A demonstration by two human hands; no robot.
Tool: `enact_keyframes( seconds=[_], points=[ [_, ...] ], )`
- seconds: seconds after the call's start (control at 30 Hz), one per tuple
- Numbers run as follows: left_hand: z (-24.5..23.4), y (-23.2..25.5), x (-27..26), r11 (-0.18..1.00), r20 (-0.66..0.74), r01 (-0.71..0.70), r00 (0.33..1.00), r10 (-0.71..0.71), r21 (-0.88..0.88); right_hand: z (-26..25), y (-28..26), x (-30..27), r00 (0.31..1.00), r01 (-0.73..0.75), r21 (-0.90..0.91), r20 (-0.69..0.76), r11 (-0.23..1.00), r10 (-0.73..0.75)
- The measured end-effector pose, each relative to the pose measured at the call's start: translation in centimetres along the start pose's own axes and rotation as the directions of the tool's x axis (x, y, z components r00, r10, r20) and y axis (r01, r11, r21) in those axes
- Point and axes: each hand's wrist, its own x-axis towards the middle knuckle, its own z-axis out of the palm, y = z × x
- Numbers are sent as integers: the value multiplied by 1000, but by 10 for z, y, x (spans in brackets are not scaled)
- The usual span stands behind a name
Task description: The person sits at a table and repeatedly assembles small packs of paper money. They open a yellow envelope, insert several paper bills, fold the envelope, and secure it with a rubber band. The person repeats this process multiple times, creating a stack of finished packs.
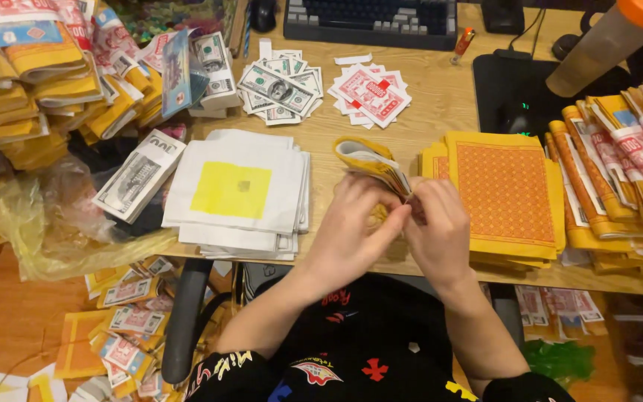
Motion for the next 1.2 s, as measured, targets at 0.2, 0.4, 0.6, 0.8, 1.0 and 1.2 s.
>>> enact_keyframes(
  seconds=[0.2,0.4,0.6,0.8,1.0,1.2],
  points=[
    [-25,5,-1,626,14,170,969,-246,-761,11,4,3,997,-50,141,61,989,42],
    [-42,-18,-3,467,-94,68,944,-316,-881,14,15,0,945,-274,547,-2,791,328],
    [-20,-22,-2,925,-490,174,806,-331,-338,14,11,10,778,-472,750,107,463,620],
    [-10,-22,-6,997,-239,19,970,-36,-71,12,5,32,655,-542,815,257,205,710],
    [-11,-22,-12,982,-294,159,938,-182,-101,10,12,38,626,-560,815,299,149,720],
    [12,-52,-6,860,-242,319,868,-434,-398,17,-2,42,622,-561,817,308,135,720]
  ],
)
